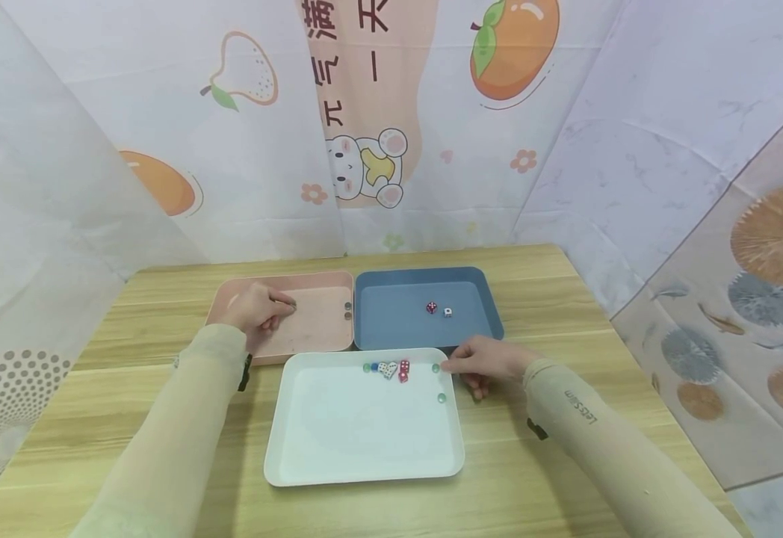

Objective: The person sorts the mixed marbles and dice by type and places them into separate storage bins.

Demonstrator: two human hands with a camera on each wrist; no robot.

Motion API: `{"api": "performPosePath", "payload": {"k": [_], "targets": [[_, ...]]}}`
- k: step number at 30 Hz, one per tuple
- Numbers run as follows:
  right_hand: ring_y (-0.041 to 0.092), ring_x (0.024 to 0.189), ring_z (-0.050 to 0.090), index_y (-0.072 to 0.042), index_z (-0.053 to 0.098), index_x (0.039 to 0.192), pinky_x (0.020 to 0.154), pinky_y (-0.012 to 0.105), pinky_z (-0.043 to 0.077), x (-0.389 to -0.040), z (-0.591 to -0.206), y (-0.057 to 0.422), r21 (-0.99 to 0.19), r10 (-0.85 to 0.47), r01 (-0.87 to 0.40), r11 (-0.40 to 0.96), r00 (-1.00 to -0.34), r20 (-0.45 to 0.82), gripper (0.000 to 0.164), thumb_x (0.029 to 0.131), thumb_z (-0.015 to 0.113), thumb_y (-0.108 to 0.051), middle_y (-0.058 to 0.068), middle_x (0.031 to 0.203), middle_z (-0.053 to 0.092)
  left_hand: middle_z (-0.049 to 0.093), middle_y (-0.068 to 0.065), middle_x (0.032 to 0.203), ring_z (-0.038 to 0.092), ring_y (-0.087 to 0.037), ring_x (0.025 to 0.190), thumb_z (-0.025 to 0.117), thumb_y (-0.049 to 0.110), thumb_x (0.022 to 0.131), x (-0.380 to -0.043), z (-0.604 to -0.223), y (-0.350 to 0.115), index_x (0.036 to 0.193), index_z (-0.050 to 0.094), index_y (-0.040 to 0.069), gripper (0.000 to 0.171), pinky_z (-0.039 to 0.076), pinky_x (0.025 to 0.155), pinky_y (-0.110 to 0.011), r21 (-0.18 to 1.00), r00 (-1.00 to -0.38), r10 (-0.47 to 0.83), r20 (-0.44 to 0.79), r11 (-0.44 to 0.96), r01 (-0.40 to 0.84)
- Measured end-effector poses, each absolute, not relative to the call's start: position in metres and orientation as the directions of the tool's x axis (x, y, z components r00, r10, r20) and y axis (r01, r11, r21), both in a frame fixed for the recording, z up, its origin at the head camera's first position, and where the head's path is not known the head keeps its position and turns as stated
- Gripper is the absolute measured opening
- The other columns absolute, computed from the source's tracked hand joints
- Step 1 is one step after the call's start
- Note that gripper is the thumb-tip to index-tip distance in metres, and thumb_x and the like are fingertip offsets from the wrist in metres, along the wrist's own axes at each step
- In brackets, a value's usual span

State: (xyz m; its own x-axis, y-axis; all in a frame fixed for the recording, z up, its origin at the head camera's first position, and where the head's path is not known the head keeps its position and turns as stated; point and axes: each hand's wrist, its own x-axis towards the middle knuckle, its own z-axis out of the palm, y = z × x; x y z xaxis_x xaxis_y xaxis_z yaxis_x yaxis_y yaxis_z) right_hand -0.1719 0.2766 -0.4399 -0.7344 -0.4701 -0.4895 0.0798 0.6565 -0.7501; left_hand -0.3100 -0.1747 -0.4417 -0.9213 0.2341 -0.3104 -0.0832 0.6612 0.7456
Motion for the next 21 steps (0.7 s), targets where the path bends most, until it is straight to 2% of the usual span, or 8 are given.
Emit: {"api": "performPosePath", "payload": {"k": [5, 12, 17, 21], "targets": [[0.017, 0.052, 0.06, 0.0, 0.063, 0.078, 0.056, 0.03, 0.054, -0.171, -0.439, 0.276, -0.755, -0.467, 0.091, 0.649, -0.736, -0.49, 0.047, 0.102, 0.062, -0.04, 0.006, 0.058, 0.056, 0.057, -0.006, 0.055, 0.046, -0.013, 0.043, 0.067, 0.012, 0.099, -0.307, -0.44, -0.172, 0.124, 0.072, 0.002, 0.027, 0.049, 0.048, -0.027, 0.73, -0.923, 0.232, -0.308, 0.679, -0.073], [0.018, 0.052, 0.06, 0.001, 0.062, 0.077, 0.055, 0.03, 0.054, -0.171, -0.441, 0.276, -0.761, -0.475, 0.084, 0.643, -0.736, -0.482, 0.047, 0.102, 0.062, -0.039, 0.006, 0.058, 0.056, 0.056, -0.006, 0.053, 0.045, -0.013, 0.043, 0.069, 0.017, 0.099, -0.307, -0.436, -0.171, 0.137, 0.064, 0.002, 0.042, 0.043, 0.046, -0.025, 0.746, -0.924, 0.25, -0.288, 0.664, -0.053], [0.017, 0.051, 0.06, 0.0, 0.062, 0.076, 0.055, 0.029, 0.054, -0.171, -0.441, 0.276, -0.758, -0.477, 0.07, 0.648, -0.739, -0.476, 0.048, 0.103, 0.062, -0.04, 0.006, 0.057, 0.056, 0.05, -0.001, 0.055, 0.045, -0.015, 0.05, 0.071, 0.023, 0.098, -0.301, -0.418, -0.169, 0.133, 0.068, 0.008, 0.038, 0.037, 0.054, -0.027, 0.737, -0.925, 0.255, -0.281, 0.675, -0.038], [0.017, 0.051, 0.06, 0.0, 0.062, 0.076, 0.055, 0.03, 0.054, -0.171, -0.441, 0.276, -0.757, -0.477, 0.068, 0.649, -0.739, -0.475, 0.048, 0.103, 0.062, -0.04, 0.006, 0.057, 0.057, 0.052, -0.002, 0.058, 0.049, -0.016, 0.054, 0.07, 0.025, 0.099, -0.291, -0.4, -0.159, 0.131, 0.071, 0.012, 0.035, 0.04, 0.061, -0.029, 0.743, -0.912, 0.288, -0.291, 0.669, -0.026]]}}
